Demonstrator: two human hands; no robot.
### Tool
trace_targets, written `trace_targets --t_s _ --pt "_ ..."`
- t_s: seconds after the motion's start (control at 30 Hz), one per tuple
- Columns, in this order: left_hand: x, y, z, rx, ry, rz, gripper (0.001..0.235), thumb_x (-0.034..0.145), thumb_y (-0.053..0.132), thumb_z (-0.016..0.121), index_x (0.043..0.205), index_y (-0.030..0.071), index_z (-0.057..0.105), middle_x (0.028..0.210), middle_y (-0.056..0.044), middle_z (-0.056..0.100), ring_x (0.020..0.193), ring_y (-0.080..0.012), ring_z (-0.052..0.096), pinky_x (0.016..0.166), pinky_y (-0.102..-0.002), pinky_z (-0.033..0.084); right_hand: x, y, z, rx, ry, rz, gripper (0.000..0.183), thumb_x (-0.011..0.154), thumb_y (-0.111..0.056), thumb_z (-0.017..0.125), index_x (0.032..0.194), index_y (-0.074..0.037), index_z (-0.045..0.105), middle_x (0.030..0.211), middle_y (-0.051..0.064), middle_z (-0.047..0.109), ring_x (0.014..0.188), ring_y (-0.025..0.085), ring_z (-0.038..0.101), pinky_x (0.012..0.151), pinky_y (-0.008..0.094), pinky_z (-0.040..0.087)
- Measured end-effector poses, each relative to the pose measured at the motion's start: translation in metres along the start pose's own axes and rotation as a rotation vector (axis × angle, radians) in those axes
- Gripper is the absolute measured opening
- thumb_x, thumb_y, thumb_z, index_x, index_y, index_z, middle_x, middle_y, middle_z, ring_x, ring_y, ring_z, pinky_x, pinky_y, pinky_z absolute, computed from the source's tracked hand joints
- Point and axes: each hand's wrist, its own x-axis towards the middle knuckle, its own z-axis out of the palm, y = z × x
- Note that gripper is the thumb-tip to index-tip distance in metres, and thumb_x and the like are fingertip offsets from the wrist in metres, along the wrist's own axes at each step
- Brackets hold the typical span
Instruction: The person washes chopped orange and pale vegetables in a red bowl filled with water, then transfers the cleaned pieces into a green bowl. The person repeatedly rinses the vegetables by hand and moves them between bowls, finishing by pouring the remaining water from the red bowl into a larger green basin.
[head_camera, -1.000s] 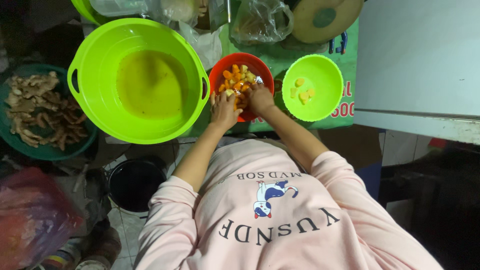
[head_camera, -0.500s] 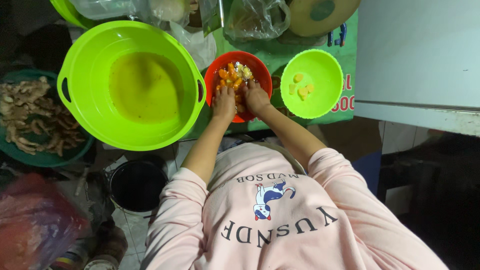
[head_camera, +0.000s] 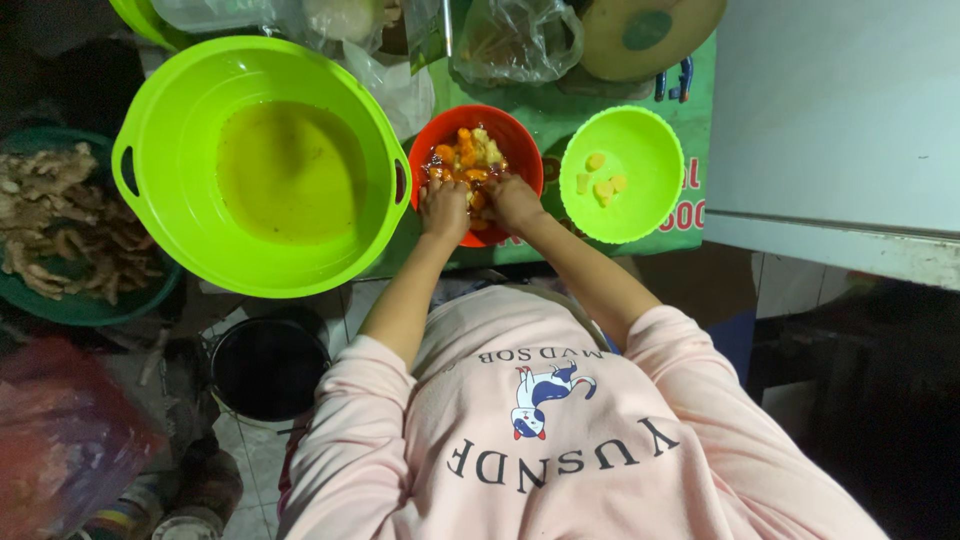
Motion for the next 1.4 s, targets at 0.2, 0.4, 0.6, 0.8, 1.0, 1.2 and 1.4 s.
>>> trace_targets --t_s 0.2,0.4,0.6,0.8,1.0,1.2,1.4 --pt "-0.025 0.008 -0.023 -0.079 0.335 0.166 0.012 0.084 0.004 0.071 0.095 0.007 0.068 0.102 -0.011 0.069 0.108 -0.0346 0.058 0.103 -0.051 0.04 -0.027 -0.033 -0.055 -0.027 0.367 -0.132 0.059 0.071 -0.008 0.077 0.128 -0.003 0.065 0.116 0.019 0.063 0.103 0.038 0.061 0.089 0.045 0.052" --pt "-0.04 -0.002 -0.019 -0.161 0.328 0.171 0.021 0.083 -0.001 0.068 0.103 0.004 0.069 0.101 -0.014 0.067 0.106 -0.0347 0.06 0.113 -0.054 0.038 -0.041 -0.056 -0.076 -0.021 0.483 -0.218 0.042 0.072 -0.001 0.072 0.113 -0.001 0.066 0.114 0.019 0.062 0.101 0.038 0.061 0.088 0.046 0.053" --pt "-0.036 -0.009 -0.009 -0.202 0.316 0.131 0.029 0.079 -0.001 0.068 0.108 0.002 0.07 0.105 -0.016 0.068 0.109 -0.0368 0.06 0.112 -0.05 0.038 -0.048 -0.06 -0.075 0.057 0.512 -0.249 0.041 0.075 0.002 0.069 0.115 0.001 0.066 0.116 0.021 0.062 0.101 0.039 0.061 0.089 0.045 0.054" --pt "-0.037 -0.008 -0.01 -0.19 0.314 0.151 0.027 0.08 0.002 0.07 0.107 0.004 0.07 0.104 -0.016 0.068 0.108 -0.037 0.059 0.111 -0.052 0.037 -0.057 -0.058 -0.081 0.121 0.45 -0.241 0.032 0.079 -0.002 0.07 0.111 0.0 0.066 0.11 0.02 0.066 0.099 0.038 0.063 0.087 0.044 0.055" --pt "-0.039 -0.006 -0.016 -0.203 0.264 0.137 0.028 0.078 0.004 0.074 0.106 0.004 0.068 0.102 -0.016 0.067 0.107 -0.0365 0.059 0.11 -0.052 0.037 -0.063 -0.047 -0.085 0.865 0.043 0.448 0.035 0.09 -0.011 0.067 0.124 -0.003 0.063 0.102 0.016 0.071 0.08 0.03 0.066 0.072 0.041 0.053" --pt "-0.04 -0.008 -0.016 -0.201 0.247 0.135 0.023 0.081 0.004 0.073 0.104 0.006 0.069 0.1 -0.015 0.067 0.105 -0.036 0.06 0.112 -0.052 0.037 -0.071 0.068 -0.08 1.582 0.345 0.45 0.048 0.09 -0.001 0.063 0.137 0.006 0.058 0.105 0.014 0.071 0.082 0.015 0.063 0.077 0.026 0.052" --pt "-0.04 -0.009 -0.014 -0.199 0.245 0.14 0.024 0.081 0.006 0.073 0.105 0.005 0.069 0.101 -0.015 0.068 0.105 -0.0365 0.06 0.111 -0.053 0.037 -0.095 0.173 -0.05 1.531 0.508 0.722 0.04 0.088 0.007 0.063 0.128 0.006 0.059 0.107 0.013 0.066 0.082 0.02 0.067 0.076 0.029 0.057"
